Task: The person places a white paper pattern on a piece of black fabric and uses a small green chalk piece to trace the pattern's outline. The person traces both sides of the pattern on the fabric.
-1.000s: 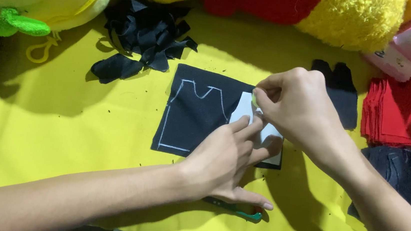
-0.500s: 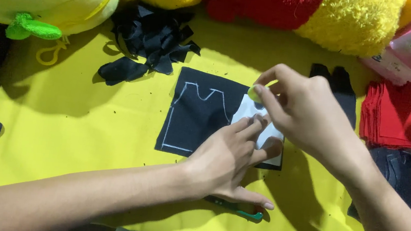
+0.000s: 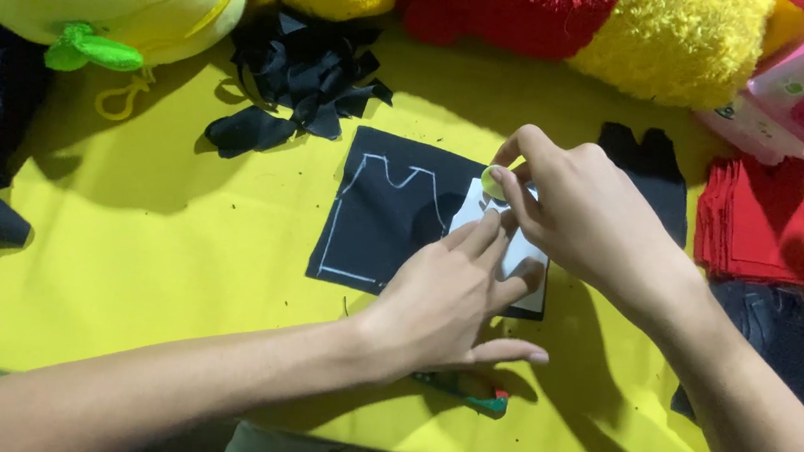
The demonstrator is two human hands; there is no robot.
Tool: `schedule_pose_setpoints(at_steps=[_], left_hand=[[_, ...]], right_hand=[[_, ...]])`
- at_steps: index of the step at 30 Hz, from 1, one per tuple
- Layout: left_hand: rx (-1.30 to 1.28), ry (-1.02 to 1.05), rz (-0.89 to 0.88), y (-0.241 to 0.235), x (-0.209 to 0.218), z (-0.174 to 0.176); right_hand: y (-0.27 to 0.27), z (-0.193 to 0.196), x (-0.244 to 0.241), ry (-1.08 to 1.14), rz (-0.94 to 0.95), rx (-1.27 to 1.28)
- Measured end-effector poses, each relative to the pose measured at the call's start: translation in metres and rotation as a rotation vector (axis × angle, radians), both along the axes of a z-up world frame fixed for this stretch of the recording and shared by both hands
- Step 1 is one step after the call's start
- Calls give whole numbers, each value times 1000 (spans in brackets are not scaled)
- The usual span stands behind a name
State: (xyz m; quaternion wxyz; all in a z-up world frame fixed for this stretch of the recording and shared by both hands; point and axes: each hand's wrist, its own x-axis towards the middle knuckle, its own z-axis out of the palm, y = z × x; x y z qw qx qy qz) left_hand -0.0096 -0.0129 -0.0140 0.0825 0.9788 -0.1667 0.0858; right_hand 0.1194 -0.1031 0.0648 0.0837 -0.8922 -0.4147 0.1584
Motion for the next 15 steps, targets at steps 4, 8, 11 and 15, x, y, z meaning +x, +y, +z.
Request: schedule_pose_setpoints(at_steps=[4, 8, 11, 15], left_hand=[[58, 24, 86, -19, -4, -2], [148, 181, 167, -36, -3, -4], [114, 218, 190, -41, -4, -1], [37, 132, 281, -45, -6, -4]], right_hand=[[-1, -6, 1, -54, 26, 0], [0, -3, 2, -50, 53, 2], [0, -4, 2, -54, 68, 19], [-2, -5, 1, -45, 50, 40]])
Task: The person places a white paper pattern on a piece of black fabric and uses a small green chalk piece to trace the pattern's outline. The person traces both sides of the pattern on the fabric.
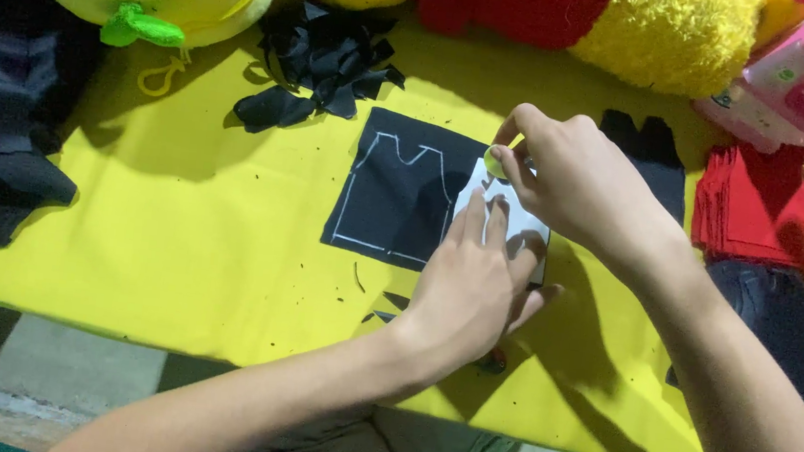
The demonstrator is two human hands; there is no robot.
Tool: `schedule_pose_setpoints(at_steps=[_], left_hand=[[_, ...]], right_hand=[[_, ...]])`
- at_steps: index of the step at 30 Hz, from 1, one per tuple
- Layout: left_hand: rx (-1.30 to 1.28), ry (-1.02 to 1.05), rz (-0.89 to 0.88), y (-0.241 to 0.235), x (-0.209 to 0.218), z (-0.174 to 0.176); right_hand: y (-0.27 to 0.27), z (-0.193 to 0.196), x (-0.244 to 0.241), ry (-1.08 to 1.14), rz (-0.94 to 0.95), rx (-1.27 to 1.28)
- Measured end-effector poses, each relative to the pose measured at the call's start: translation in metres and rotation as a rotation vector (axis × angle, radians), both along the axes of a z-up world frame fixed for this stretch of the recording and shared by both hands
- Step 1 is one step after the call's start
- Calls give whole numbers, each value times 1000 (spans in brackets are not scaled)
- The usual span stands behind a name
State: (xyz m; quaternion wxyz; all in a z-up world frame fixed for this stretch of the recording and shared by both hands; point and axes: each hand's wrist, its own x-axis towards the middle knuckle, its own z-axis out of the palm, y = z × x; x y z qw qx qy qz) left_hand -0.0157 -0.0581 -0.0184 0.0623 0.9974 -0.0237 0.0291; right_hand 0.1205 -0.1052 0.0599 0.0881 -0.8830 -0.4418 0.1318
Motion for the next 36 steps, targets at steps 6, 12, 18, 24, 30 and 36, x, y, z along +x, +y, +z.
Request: schedule_pose_setpoints(at_steps=[6, 12, 18, 24, 30, 36], left_hand=[[-255, -84, 44, 3, -6, 10], [-96, -77, 147, -7, -8, -6], [-132, -122, 160, -10, -9, -16], [61, -139, 163, -11, -9, -10], [-39, -159, 162, -10, -9, -13], [7, -154, 160, -9, -9, -10]], right_hand=[[-7, -1, 5, 108, -24, 135], [-10, -4, 2, 197, -145, 177], [-36, -26, 0, 177, -177, 669], [-54, -47, -17, 380, -440, 855], [-55, -54, -25, 271, -398, 871], [-56, -55, -23, 216, -377, 836]])
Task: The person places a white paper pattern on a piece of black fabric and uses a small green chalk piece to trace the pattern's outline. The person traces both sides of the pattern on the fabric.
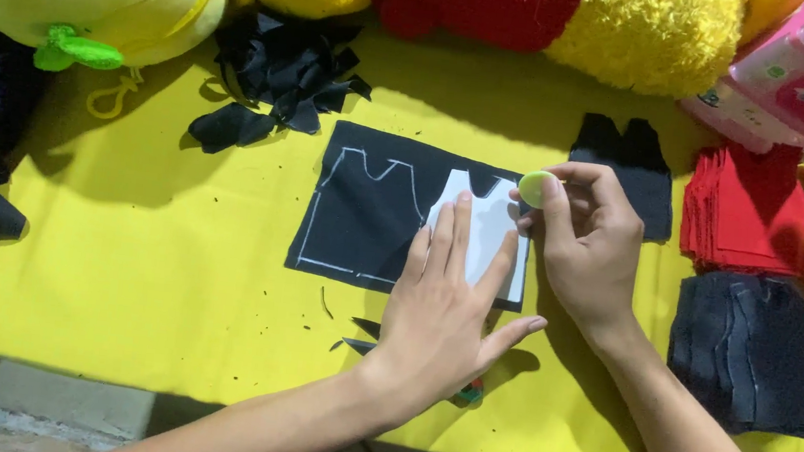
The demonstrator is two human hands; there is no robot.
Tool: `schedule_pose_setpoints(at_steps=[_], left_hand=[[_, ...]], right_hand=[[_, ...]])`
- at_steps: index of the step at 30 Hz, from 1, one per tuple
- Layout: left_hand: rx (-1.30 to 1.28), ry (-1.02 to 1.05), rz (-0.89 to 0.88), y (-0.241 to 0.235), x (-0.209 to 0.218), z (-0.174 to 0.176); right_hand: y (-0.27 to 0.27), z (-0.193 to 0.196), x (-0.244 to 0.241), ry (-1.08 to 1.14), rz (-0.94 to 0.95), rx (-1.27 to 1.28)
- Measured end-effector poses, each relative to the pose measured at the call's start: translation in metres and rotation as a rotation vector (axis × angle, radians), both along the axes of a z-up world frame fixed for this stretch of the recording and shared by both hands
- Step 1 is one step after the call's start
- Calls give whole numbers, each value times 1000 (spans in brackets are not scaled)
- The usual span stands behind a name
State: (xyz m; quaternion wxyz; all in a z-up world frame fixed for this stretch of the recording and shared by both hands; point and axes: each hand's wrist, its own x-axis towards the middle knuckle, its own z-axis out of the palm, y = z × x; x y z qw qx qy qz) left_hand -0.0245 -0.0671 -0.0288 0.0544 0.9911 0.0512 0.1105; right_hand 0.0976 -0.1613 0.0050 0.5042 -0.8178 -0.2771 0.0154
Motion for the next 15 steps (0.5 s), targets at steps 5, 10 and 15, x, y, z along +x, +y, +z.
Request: schedule_pose_setpoints(at_steps=[5, 10, 15], left_hand=[[43, 11, 42, -4, 2, -5], [13, 35, 48, -4, 4, -9], [-3, 25, 59, -3, 3, -7]], right_hand=[[0, 1, 0, 20, 6, -5], [1, 2, -3, 54, -17, -8], [1, 2, -3, 28, -7, 4]])
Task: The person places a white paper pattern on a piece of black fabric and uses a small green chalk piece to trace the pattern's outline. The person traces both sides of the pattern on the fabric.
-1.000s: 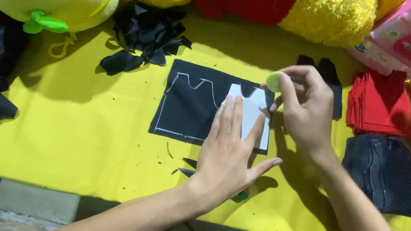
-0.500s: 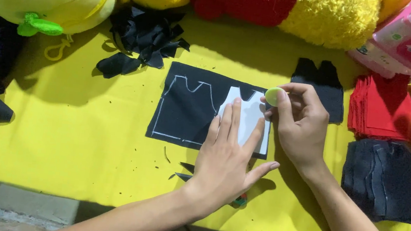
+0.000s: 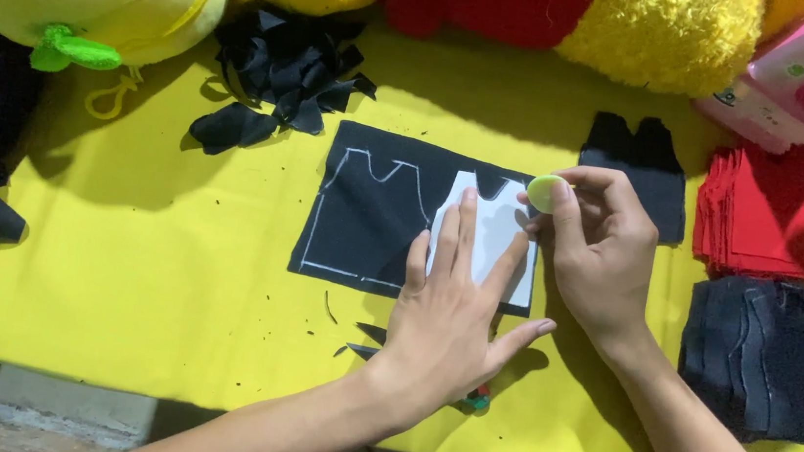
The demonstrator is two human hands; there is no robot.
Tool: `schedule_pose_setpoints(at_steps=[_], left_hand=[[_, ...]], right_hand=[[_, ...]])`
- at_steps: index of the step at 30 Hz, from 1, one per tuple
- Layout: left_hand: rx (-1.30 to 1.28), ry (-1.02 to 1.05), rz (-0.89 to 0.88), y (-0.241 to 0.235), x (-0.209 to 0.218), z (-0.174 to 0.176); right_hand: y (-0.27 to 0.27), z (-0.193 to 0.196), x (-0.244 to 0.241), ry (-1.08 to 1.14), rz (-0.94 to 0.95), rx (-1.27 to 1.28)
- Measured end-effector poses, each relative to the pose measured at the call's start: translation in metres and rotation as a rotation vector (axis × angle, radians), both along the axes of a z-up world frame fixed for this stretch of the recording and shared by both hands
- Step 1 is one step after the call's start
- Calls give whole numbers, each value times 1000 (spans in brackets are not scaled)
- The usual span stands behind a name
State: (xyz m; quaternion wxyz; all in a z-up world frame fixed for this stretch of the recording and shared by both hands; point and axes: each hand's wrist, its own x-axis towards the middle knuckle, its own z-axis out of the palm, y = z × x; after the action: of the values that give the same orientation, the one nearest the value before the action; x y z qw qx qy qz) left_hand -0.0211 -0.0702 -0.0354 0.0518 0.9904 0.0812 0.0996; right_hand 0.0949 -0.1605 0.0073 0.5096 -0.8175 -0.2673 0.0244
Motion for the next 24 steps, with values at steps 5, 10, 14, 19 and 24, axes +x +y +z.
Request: schedule_pose_setpoints(at_steps=[5, 10, 14, 19, 24], left_hand=[[1, 5, 1, 0, 0, 0], [-2, -4, -9, 1, 0, 2], [-8, 4, -11, 1, 0, 2], [5, -8, -8, 2, -1, 5], [4, -6, -4, 2, -1, 6]], right_hand=[[-3, -1, 1, -23, 12, -12], [-1, 1, -2, -35, 7, -22], [-2, 1, -2, -35, 13, -25], [-3, 1, -3, -43, 2, -45], [-3, -1, -2, -63, 20, -21]])
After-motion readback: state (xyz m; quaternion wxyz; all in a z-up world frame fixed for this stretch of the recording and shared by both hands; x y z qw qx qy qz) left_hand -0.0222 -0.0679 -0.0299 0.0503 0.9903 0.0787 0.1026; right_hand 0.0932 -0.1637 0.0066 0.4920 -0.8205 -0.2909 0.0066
